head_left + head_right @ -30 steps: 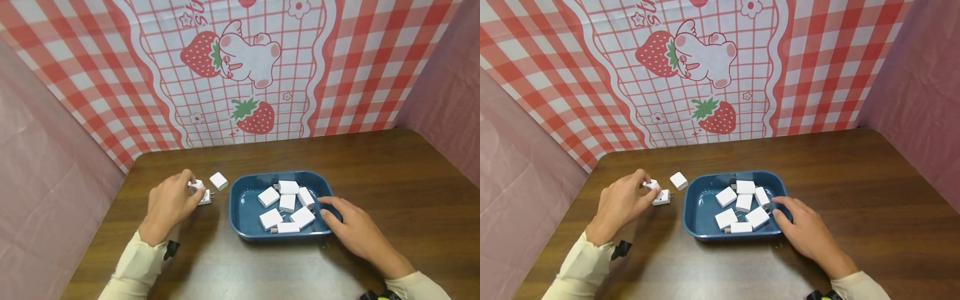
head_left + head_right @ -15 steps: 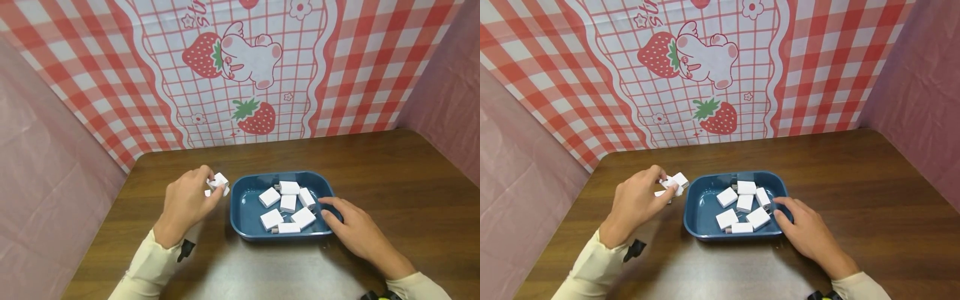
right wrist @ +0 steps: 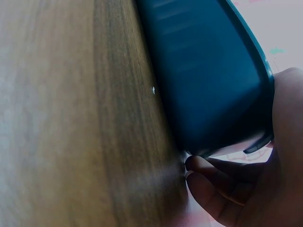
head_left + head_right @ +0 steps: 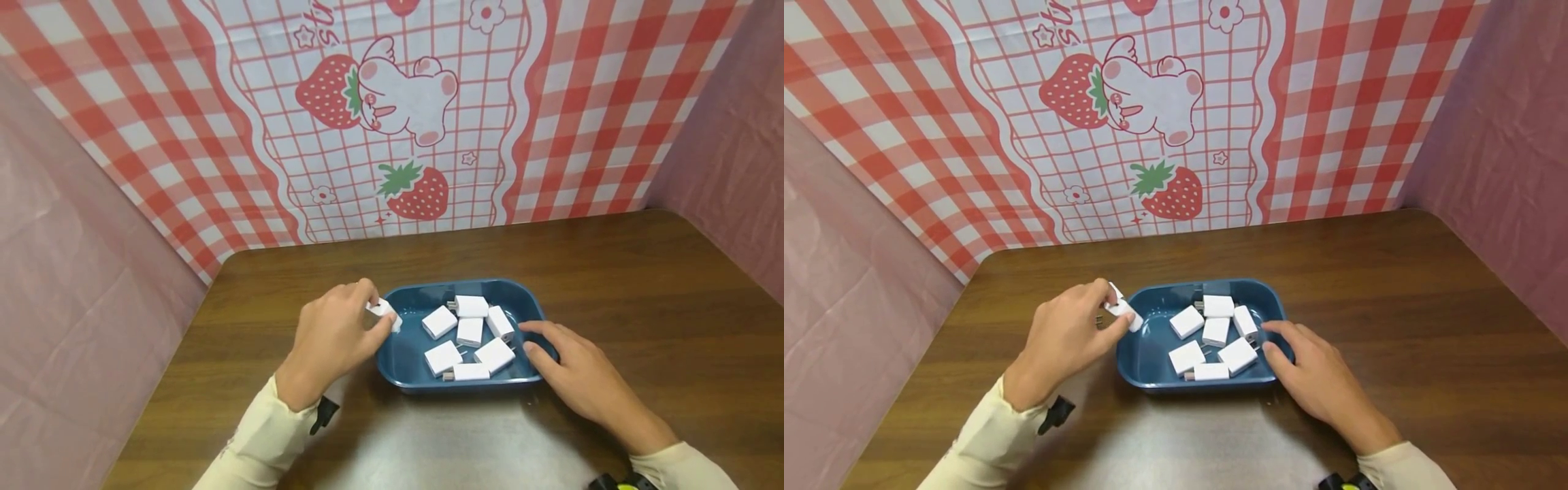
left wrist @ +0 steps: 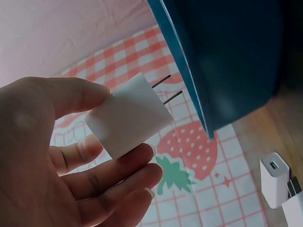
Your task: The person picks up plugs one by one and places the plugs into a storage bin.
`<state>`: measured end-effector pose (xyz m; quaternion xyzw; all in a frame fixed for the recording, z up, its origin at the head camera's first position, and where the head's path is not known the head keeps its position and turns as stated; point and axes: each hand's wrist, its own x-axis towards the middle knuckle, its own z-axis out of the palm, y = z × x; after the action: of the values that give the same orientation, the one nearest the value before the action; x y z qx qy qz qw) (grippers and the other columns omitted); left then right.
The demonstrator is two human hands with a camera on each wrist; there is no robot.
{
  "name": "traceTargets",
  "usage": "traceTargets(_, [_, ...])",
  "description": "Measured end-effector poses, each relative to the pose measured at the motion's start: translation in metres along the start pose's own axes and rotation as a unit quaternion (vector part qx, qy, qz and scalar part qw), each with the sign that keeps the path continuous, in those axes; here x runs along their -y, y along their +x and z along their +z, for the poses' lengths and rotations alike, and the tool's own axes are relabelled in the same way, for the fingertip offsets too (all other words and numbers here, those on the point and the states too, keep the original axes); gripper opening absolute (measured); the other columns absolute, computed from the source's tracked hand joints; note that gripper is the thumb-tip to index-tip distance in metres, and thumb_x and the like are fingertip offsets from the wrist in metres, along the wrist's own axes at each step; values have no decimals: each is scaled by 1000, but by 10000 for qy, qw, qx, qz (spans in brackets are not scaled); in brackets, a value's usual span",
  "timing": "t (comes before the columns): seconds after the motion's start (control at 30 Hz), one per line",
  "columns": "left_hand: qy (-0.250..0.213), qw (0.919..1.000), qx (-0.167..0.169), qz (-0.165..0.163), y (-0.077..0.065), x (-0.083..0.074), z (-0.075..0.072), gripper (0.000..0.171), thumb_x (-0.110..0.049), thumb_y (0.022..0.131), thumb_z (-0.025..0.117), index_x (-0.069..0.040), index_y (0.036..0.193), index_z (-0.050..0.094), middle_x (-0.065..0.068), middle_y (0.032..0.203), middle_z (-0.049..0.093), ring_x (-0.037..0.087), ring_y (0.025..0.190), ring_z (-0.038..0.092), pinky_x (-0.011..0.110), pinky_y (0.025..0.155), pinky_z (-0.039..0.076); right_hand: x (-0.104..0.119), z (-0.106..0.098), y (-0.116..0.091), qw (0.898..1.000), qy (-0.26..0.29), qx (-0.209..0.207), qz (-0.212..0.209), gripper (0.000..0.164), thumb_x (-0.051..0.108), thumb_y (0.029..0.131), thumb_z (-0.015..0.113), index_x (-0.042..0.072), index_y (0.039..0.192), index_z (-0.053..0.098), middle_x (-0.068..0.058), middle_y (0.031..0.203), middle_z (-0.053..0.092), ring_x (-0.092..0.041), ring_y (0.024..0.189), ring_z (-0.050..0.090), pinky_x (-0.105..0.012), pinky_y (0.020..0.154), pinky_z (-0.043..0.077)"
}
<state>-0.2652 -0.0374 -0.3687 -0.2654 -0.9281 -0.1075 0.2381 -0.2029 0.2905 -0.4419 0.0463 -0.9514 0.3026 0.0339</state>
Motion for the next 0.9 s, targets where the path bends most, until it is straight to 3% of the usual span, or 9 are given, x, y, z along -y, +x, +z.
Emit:
traceTargets(0.27, [-44,9997,119,193,11,-11,-2,33,-50,80,61,-20,89,54,-11,59,43,7,52,40,24,40,32,-1,-1,0,10000,-39,0,21,46,47,94,43,18,129,50,-14,131,50,-37,119,45,-62,90,32])
traceTargets(0.53, [-99,9992,336,196,36,-26,-5,32,-51,80,59,-20,89,53,-12,61,46,6,49,42,26,41,33,-3,-1,-1,10000,8,-65,-67,44,45,94,44,19,129,51,-12,130,51,-36,118,46,-62,90,33])
traceTargets(0.9, [-104,9980,437,452,57,-35,6,24,-44,83,58,-21,88,54,-12,61,49,6,50,42,26,43,35,-2,2,1,9998,-27,-155,-142,43,45,94,45,19,128,52,-11,129,52,-35,118,46,-61,90,33])
